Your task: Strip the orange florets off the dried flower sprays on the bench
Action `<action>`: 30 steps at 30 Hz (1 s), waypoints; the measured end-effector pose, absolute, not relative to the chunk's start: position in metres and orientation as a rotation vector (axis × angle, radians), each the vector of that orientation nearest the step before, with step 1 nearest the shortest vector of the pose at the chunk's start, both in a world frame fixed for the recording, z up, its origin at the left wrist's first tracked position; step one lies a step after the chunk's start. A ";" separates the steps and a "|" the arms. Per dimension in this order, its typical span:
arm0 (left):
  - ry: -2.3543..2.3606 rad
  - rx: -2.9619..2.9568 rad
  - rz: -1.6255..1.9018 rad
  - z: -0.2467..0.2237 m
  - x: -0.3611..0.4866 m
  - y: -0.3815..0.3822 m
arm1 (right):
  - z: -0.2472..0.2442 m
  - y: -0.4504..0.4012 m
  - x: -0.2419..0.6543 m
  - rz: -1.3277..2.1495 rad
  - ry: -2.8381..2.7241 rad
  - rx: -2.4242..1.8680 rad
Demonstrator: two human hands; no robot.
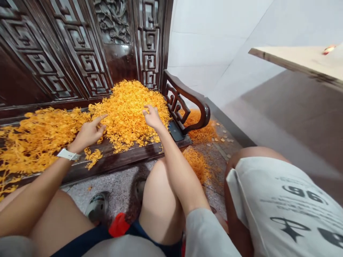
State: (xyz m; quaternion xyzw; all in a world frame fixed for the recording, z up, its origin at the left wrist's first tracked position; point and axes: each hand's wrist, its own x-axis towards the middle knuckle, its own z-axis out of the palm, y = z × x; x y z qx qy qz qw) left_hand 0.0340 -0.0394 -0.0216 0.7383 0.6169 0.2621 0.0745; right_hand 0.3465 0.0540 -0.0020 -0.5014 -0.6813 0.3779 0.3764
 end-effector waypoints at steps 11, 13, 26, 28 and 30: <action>1.482 2.159 0.791 -0.043 0.087 -0.041 | 0.002 0.008 0.292 1.066 -2.410 -0.976; 1.426 2.071 0.842 -0.049 0.090 -0.043 | -0.002 0.014 0.288 1.040 -2.406 -0.982; 0.925 0.751 1.389 -0.031 0.073 -0.045 | 0.007 0.011 0.258 1.008 -2.644 -0.828; 0.880 0.572 1.371 -0.028 0.064 -0.047 | 0.011 0.006 0.249 1.031 -2.714 -0.766; 0.848 0.476 1.403 -0.027 0.055 -0.051 | 0.016 0.001 0.239 1.102 -2.753 -0.692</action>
